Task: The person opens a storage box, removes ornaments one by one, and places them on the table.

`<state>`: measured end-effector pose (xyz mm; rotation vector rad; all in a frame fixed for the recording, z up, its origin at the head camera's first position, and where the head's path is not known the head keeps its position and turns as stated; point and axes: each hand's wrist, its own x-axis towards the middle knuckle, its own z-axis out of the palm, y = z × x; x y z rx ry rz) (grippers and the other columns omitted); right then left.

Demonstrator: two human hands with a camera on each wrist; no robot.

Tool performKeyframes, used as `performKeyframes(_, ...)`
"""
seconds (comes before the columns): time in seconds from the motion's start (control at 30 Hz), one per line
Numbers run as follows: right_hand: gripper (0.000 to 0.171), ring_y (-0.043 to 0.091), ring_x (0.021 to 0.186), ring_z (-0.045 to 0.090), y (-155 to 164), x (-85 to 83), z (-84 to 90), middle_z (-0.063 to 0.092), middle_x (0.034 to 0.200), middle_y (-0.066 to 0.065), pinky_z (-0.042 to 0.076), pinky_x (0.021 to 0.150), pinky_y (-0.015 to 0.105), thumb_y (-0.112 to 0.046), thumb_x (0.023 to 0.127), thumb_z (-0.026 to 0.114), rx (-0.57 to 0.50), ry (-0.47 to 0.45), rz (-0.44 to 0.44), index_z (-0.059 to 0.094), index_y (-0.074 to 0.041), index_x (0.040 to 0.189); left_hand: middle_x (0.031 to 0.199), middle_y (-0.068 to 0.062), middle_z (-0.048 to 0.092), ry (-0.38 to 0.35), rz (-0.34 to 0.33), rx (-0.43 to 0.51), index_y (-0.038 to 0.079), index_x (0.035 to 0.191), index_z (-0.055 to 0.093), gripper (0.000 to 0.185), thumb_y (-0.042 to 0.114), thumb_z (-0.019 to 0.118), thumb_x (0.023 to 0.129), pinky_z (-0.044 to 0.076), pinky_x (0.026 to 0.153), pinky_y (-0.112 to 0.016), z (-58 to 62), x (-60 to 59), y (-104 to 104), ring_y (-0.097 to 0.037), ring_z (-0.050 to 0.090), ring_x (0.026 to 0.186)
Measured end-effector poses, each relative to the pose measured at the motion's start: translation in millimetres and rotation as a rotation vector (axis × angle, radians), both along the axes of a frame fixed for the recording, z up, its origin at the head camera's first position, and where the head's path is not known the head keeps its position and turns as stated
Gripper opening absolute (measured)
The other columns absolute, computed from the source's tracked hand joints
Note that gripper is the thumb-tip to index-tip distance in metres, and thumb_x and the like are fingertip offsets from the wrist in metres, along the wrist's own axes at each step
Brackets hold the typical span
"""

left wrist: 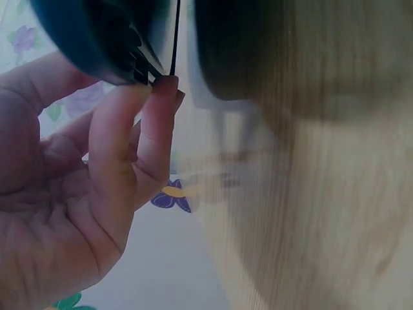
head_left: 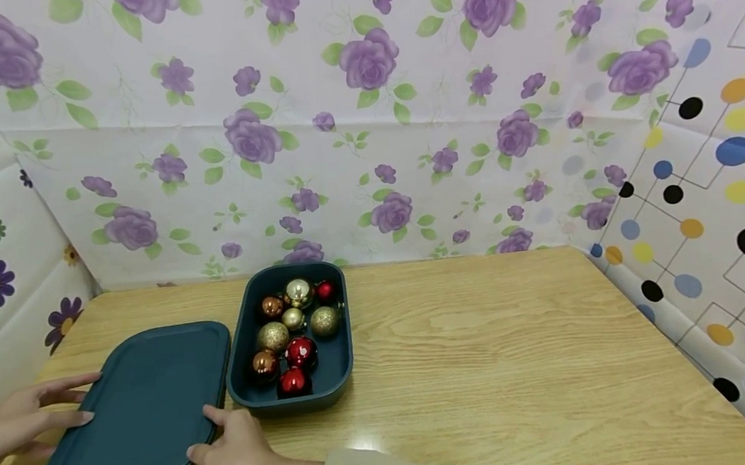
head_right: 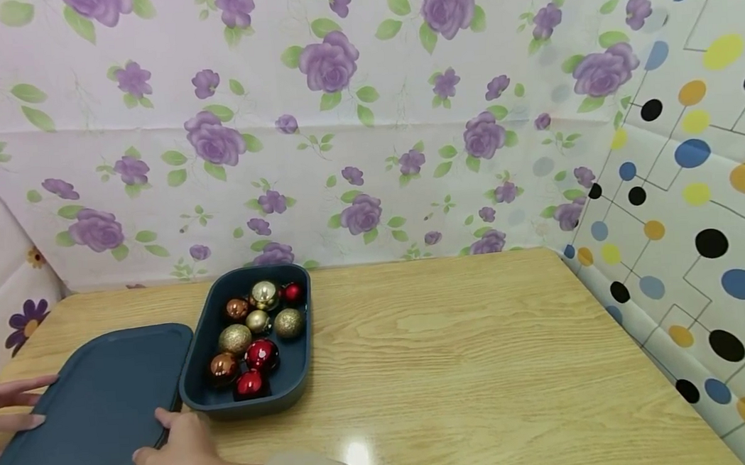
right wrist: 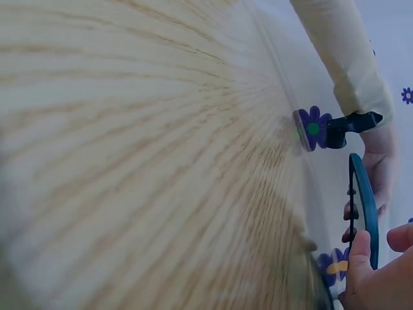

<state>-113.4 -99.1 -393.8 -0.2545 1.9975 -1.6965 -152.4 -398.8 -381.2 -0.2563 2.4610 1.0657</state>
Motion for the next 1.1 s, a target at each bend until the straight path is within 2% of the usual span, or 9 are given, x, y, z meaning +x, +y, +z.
performKeyframes(0.23,0.043,0.028,0.067,0.065,5.4,-5.6,-1.8,0.065,0.072,0.017,0.051,0.067,0.023,-0.012,0.085,0.062,-0.021,-0.081,-0.004,0.053,-0.004,0.127,0.127,-0.044,0.026,0.069,-0.021,0.028,-0.005,0.142,0.018,0.083,0.037,0.062,0.085,0.054,0.070,-0.037,-3.0,-13.8,3.8,-0.021,0.061,0.089)
performKeyframes(0.43,0.044,0.026,0.083,0.065,6.1,-5.9,-2.8,0.057,0.122,0.011,0.051,0.076,0.034,-0.006,0.086,0.060,-0.040,-0.141,0.005,0.050,-0.001,0.128,0.125,-0.039,0.034,0.099,-0.019,0.022,-0.002,0.142,0.024,0.084,0.038,0.067,0.082,0.054,0.069,-0.037,-6.2,-23.2,9.4,-0.018,0.059,0.090)
performKeyframes(0.5,0.045,0.022,0.084,0.065,6.4,-5.2,-2.5,0.053,0.128,0.011,0.051,0.075,0.034,-0.004,0.085,0.059,-0.042,-0.149,0.006,0.049,0.000,0.129,0.123,-0.038,0.037,0.108,-0.030,0.015,-0.004,0.141,0.026,0.082,0.036,0.067,0.082,0.053,0.069,-0.037,-5.9,-25.2,11.1,-0.018,0.058,0.090)
performKeyframes(0.6,0.048,0.012,0.068,0.058,7.3,-4.4,-1.5,0.057,0.121,0.010,0.047,0.064,0.027,-0.002,0.083,0.059,-0.059,-0.150,0.006,0.048,0.002,0.129,0.121,-0.038,0.040,0.130,-0.042,-0.002,-0.007,0.139,0.025,0.081,0.033,0.067,0.082,0.053,0.067,-0.036,-5.4,-27.6,13.4,-0.017,0.058,0.089)
performKeyframes(0.73,0.051,0.008,0.048,0.035,9.9,-4.4,-2.0,0.059,0.118,0.009,0.032,0.052,0.021,0.000,0.081,0.059,-0.057,-0.146,0.034,0.046,0.002,0.131,0.118,-0.039,0.043,0.174,-0.048,-0.050,-0.012,0.137,0.025,0.081,0.027,0.068,0.081,0.054,0.065,-0.036,-6.5,-29.3,16.4,-0.020,0.060,0.086)
performKeyframes(0.8,0.051,0.009,0.057,0.049,11.6,-4.4,-2.8,0.060,0.117,0.007,0.038,0.056,0.021,0.000,0.080,0.059,-0.039,-0.137,0.048,0.048,0.001,0.130,0.117,-0.040,0.044,0.201,-0.058,-0.081,-0.013,0.135,0.027,0.078,0.025,0.068,0.081,0.054,0.064,-0.036,-7.6,-30.0,18.4,-0.024,0.061,0.087)
performKeyframes(0.87,0.049,0.013,0.081,0.060,14.0,-4.2,-3.0,0.050,0.133,0.006,0.046,0.068,0.024,-0.001,0.081,0.059,-0.020,-0.136,0.071,0.049,-0.001,0.129,0.115,-0.040,0.045,0.228,-0.071,-0.114,-0.015,0.132,0.031,0.073,0.022,0.068,0.081,0.054,0.064,-0.036,-8.5,-30.5,20.4,-0.029,0.061,0.087)
performKeyframes(0.97,0.047,0.019,0.109,0.055,18.7,-3.5,-2.0,0.051,0.131,0.005,0.047,0.085,0.032,-0.002,0.082,0.059,-0.016,-0.147,0.100,0.051,-0.002,0.128,0.113,-0.039,0.048,0.253,-0.080,-0.151,-0.017,0.128,0.038,0.064,0.018,0.067,0.082,0.054,0.063,-0.037,-9.1,-30.8,23.0,-0.034,0.061,0.087)
performKeyframes(1.1,0.042,0.016,0.099,0.060,28.3,-2.6,3.1,0.055,0.127,0.003,0.049,0.080,0.032,-0.004,0.084,0.058,-0.052,-0.162,0.143,0.054,-0.004,0.126,0.112,-0.039,0.048,0.258,-0.060,-0.158,-0.017,0.126,0.040,0.059,0.016,0.065,0.083,0.054,0.062,-0.037,-7.6,-31.0,25.4,-0.034,0.061,0.085)
